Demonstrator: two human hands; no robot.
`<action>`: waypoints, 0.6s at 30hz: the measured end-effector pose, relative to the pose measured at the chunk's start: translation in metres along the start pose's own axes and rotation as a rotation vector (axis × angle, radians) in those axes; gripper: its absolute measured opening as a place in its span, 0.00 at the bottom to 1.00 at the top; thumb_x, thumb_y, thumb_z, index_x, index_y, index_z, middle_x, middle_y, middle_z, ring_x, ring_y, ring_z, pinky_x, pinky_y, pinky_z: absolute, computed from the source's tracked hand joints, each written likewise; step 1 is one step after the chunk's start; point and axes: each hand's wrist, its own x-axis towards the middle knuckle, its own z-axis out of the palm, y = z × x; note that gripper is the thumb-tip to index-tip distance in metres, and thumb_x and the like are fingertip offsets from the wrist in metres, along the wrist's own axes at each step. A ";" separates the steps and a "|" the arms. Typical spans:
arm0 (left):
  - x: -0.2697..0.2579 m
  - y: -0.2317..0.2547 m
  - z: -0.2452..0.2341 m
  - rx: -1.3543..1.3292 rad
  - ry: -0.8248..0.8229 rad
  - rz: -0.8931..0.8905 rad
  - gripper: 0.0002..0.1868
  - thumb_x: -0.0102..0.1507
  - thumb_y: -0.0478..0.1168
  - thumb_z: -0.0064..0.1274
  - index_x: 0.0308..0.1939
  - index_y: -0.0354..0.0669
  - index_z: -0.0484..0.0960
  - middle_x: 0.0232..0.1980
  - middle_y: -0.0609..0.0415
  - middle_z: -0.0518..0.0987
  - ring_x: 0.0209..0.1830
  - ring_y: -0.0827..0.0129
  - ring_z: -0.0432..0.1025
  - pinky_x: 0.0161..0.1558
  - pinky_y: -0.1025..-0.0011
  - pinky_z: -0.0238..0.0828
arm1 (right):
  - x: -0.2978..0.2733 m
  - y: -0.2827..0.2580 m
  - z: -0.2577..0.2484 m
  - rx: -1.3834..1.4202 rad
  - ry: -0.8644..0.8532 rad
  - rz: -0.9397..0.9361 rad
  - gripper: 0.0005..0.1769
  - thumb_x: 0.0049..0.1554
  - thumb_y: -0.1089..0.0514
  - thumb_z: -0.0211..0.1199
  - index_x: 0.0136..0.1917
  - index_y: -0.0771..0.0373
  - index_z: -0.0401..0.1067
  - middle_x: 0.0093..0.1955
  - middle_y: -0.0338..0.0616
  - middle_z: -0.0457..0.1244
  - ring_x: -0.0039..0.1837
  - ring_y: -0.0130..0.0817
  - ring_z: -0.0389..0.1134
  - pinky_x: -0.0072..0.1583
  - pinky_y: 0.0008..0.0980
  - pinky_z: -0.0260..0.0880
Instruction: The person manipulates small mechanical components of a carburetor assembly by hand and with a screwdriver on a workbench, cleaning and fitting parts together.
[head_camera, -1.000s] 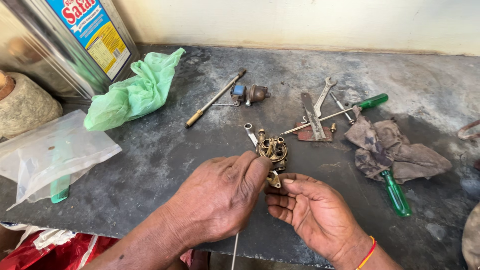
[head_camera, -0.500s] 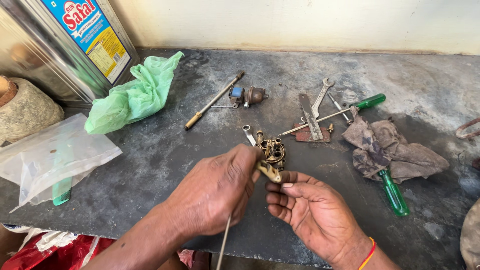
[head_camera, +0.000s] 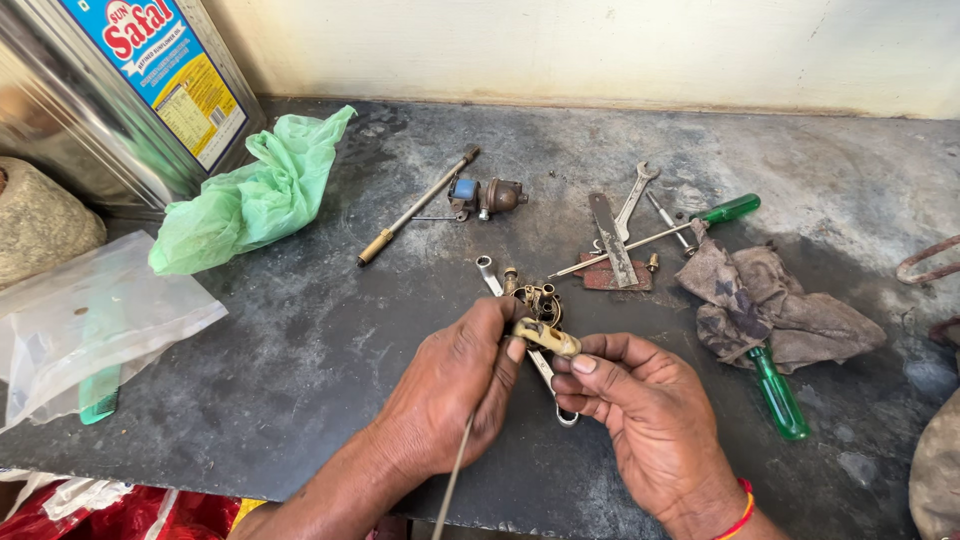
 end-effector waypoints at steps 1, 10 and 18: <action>0.000 0.002 -0.001 0.032 -0.022 -0.013 0.10 0.72 0.38 0.43 0.56 0.37 0.69 0.35 0.47 0.76 0.32 0.57 0.77 0.33 0.59 0.74 | 0.000 0.001 -0.001 -0.010 -0.002 -0.013 0.09 0.58 0.66 0.61 0.51 0.72 0.75 0.46 0.54 0.72 0.46 0.39 0.74 0.52 0.42 0.75; -0.014 0.013 -0.018 0.123 -0.001 0.206 0.19 0.62 0.32 0.54 0.56 0.34 0.69 0.41 0.46 0.74 0.37 0.49 0.74 0.37 0.56 0.72 | -0.005 0.001 -0.003 0.163 -0.131 0.067 0.11 0.58 0.61 0.61 0.51 0.72 0.73 0.47 0.55 0.72 0.47 0.42 0.75 0.51 0.43 0.77; -0.023 0.012 -0.012 0.124 0.038 0.238 0.19 0.64 0.33 0.56 0.57 0.36 0.69 0.43 0.49 0.74 0.38 0.54 0.74 0.38 0.58 0.70 | -0.011 0.000 -0.004 0.110 -0.114 0.042 0.11 0.58 0.62 0.63 0.52 0.72 0.73 0.46 0.53 0.71 0.47 0.40 0.74 0.51 0.41 0.77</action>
